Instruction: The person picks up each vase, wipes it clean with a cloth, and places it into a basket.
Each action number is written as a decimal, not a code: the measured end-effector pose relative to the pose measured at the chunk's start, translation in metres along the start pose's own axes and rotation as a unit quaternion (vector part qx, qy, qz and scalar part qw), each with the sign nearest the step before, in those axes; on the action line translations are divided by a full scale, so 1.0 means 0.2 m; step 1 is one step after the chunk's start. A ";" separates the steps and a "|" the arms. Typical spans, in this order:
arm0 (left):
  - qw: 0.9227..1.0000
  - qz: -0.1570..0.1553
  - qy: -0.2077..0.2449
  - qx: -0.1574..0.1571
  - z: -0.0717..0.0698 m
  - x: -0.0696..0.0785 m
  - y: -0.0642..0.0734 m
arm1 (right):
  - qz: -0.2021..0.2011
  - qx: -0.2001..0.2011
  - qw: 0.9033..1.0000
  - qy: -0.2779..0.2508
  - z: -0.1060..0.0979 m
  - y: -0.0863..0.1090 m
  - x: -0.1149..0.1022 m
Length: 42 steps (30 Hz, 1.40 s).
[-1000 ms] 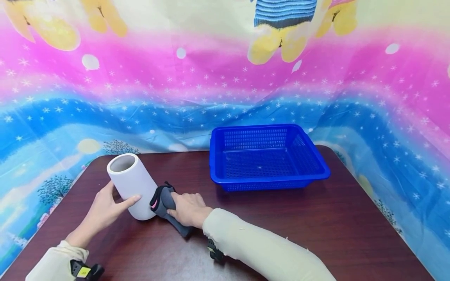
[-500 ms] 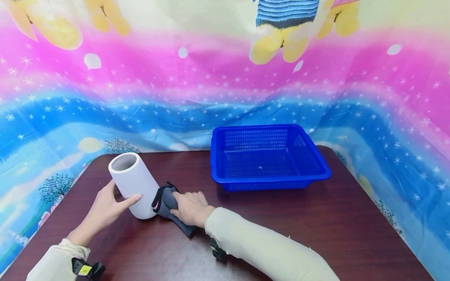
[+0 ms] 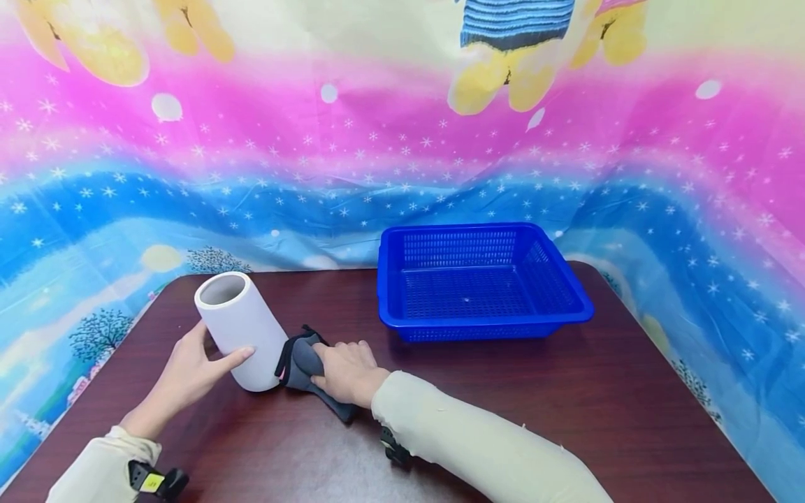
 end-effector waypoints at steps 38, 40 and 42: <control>1.000 0.002 0.012 -0.003 0.00 0.00 0.00 | 0.020 0.016 1.000 0.000 -0.02 0.04 0.07; 1.000 0.004 0.013 -0.002 0.00 0.00 0.00 | 0.021 0.017 1.000 -0.002 -0.02 0.04 0.07; 1.000 0.004 0.011 -0.001 0.00 0.00 0.00 | 0.021 0.019 1.000 -0.003 -0.02 0.04 0.08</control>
Point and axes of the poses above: each hand's wrist, its own y-axis away from the middle knuckle, its own z-axis out of the palm, x = y × z, the point moved 1 cm from there along -y, towards the middle knuckle, and after that the axes turned 6 degrees about -z, right-handed, at the moved point
